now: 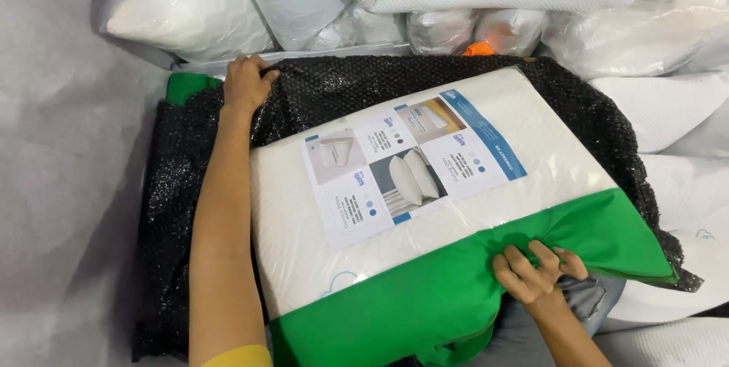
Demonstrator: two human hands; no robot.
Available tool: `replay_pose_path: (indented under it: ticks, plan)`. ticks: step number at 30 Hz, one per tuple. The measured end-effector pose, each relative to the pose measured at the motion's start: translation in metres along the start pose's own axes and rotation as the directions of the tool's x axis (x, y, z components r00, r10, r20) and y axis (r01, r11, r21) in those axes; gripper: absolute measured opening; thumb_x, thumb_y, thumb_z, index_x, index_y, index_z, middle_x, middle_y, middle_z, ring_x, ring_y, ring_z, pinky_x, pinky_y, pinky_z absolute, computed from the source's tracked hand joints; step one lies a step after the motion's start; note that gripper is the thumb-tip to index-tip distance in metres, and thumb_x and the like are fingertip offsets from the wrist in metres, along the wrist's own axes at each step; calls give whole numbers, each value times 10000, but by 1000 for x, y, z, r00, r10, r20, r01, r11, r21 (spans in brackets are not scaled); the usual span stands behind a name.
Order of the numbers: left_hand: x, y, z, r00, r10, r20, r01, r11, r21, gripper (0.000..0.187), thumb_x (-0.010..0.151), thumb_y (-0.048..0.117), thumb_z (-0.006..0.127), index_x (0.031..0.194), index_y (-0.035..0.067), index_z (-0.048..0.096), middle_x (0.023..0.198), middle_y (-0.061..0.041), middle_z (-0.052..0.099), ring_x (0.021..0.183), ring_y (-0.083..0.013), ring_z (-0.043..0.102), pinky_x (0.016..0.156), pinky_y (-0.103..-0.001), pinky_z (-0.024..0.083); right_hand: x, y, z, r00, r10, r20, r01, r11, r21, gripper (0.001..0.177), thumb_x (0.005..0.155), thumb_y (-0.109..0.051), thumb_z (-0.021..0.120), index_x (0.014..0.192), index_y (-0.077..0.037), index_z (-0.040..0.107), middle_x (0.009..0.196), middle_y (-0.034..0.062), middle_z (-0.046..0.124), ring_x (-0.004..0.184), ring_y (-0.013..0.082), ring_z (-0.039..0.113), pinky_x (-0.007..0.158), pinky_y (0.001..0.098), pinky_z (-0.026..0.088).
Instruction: Wrapping a packaged pillow in black bubble wrap for shipping by unfolding the wrap and folding it around the pillow.
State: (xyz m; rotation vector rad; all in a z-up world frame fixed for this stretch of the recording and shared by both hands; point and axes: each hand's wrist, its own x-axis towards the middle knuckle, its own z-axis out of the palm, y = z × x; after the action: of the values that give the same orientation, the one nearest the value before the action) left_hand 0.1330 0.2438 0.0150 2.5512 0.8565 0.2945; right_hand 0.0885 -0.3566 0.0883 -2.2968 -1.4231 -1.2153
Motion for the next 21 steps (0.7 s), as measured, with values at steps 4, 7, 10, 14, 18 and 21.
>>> replay_pose_path:
  ticks: [4,7,10,14,18,21]
  plan:
    - [5,-10,3,971,-8,239,18,999,-41,485,893,309,777,1290,74,631,1275,-185,586,1184,-367,563,1030,-481,451,10,-6,14,999,-8,-48,7,1000,-25,255,857,-115,742,736,-237,554,800,-80,628,890,182,539,1000,475,208]
    - [-18,12,-25,963,-15,270,31,998,-54,566,967,314,702,1448,73,525,1400,-251,491,1305,-424,495,1053,-542,459,-5,-9,30,999,-26,26,28,995,-97,217,944,-103,606,789,-246,552,866,-88,608,911,188,544,910,447,315]
    - [-51,21,-58,982,-18,188,32,997,-69,471,1069,333,596,1451,66,530,1353,-259,516,1295,-432,521,982,-556,516,-7,-12,42,998,-49,37,54,989,-140,277,1023,-114,476,806,-268,556,877,-87,593,892,215,546,818,440,397]
    - [-102,28,-101,996,-84,27,87,989,-116,458,1113,436,518,1305,32,617,1156,-210,627,1139,-413,630,907,-535,539,-12,-19,60,995,10,-98,-21,994,-106,287,1048,-148,517,787,-254,570,839,-58,596,862,260,531,821,482,332]
    - [-175,43,-143,913,-357,199,376,924,-66,788,1001,796,408,1254,93,660,1132,-207,662,1101,-379,672,975,-561,504,16,-32,60,972,31,-234,-33,999,-6,345,1036,-108,541,712,-226,527,772,-26,556,818,258,510,801,455,330]
    - [-211,49,-148,722,-376,581,624,718,-310,1061,903,834,374,1453,-64,495,1277,-427,572,1089,-495,669,849,-519,594,18,-39,77,957,26,-290,-38,999,-36,345,1039,-177,630,712,-235,535,771,-25,569,835,262,530,858,476,319]
